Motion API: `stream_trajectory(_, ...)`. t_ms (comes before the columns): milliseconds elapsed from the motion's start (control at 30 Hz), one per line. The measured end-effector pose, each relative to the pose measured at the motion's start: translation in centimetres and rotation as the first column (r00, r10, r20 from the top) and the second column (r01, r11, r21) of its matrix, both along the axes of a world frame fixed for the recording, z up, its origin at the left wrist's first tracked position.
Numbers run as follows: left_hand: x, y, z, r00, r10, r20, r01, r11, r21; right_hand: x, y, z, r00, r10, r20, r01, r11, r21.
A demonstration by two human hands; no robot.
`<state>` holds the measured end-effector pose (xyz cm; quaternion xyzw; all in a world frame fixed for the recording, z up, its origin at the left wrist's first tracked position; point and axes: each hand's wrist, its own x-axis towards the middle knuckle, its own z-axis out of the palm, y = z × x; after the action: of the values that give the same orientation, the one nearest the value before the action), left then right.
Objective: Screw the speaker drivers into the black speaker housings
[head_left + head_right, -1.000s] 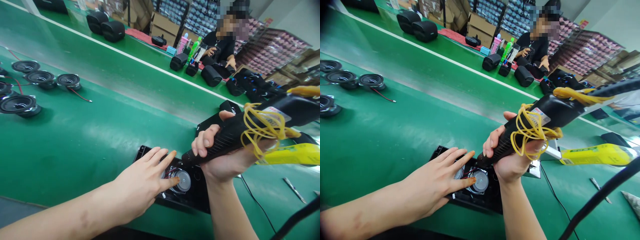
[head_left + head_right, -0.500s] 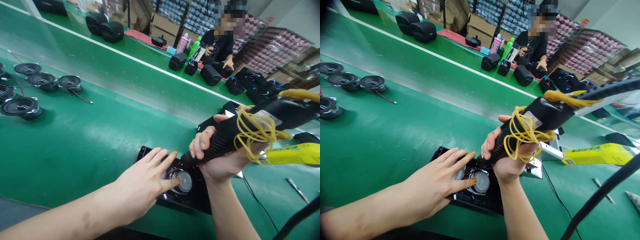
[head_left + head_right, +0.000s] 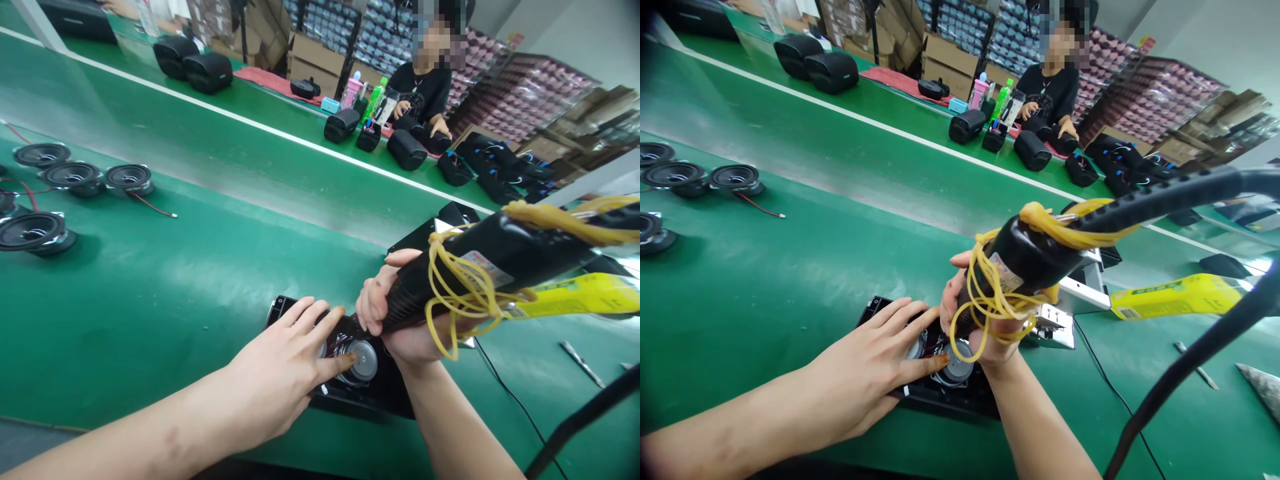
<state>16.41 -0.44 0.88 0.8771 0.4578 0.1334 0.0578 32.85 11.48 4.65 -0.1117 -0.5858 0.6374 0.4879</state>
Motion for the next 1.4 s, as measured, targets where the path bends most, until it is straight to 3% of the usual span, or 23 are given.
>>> stream_trajectory(333, -0.1, -0.1, 0.1, 1.000, -0.010, 0.012, 0.011, 0.998, -0.057, -0.2, -0.6, -0.2, 0.997, 0.074, 0.018, -0.074, 0.997, -0.007)
stream_trajectory(433, -0.3, -0.2, -0.6, 1.000, 0.004, 0.031, -0.003, 0.998, -0.058, -0.7, -0.8, 0.0, 0.999, 0.035, 0.006, -0.034, 0.998, -0.052)
stream_trajectory(600, -0.4, -0.6, -2.4, 0.996, 0.049, 0.075, -0.056, 0.994, 0.099, 0.6, -0.5, 1.7, 0.981, -0.134, -0.142, 0.132, 0.991, -0.022)
stream_trajectory(700, -0.3, -0.8, -2.7, 0.990, 0.100, 0.105, -0.112, 0.986, 0.125, 4.1, 0.1, 3.9, 0.913, -0.331, -0.239, 0.359, 0.929, 0.085)
stream_trajectory(800, -0.3, -0.8, -3.1, 0.985, 0.115, 0.125, -0.132, 0.982, 0.135, 8.3, 1.1, 5.7, 0.812, -0.525, -0.255, 0.575, 0.792, 0.204)
stream_trajectory(967, 0.1, 0.4, -4.9, 0.996, -0.014, 0.092, -0.014, 0.954, 0.300, 11.6, 2.8, 6.1, 0.659, -0.719, -0.221, 0.752, 0.628, 0.201)
stream_trajectory(1067, 0.5, 0.9, -5.3, 0.999, -0.026, 0.037, 0.012, 0.941, 0.337, 11.2, 3.3, 5.5, 0.613, -0.762, -0.210, 0.790, 0.594, 0.151)
stream_trajectory(1267, 0.1, 1.2, -4.6, 0.990, -0.076, -0.116, 0.115, 0.918, 0.380, 10.8, 3.5, 4.9, 0.605, -0.777, -0.173, 0.795, 0.602, 0.078)
stream_trajectory(1400, -0.4, 1.3, -4.6, 0.989, -0.075, -0.130, 0.122, 0.907, 0.404, 10.9, 3.5, 4.7, 0.608, -0.775, -0.173, 0.793, 0.605, 0.075)
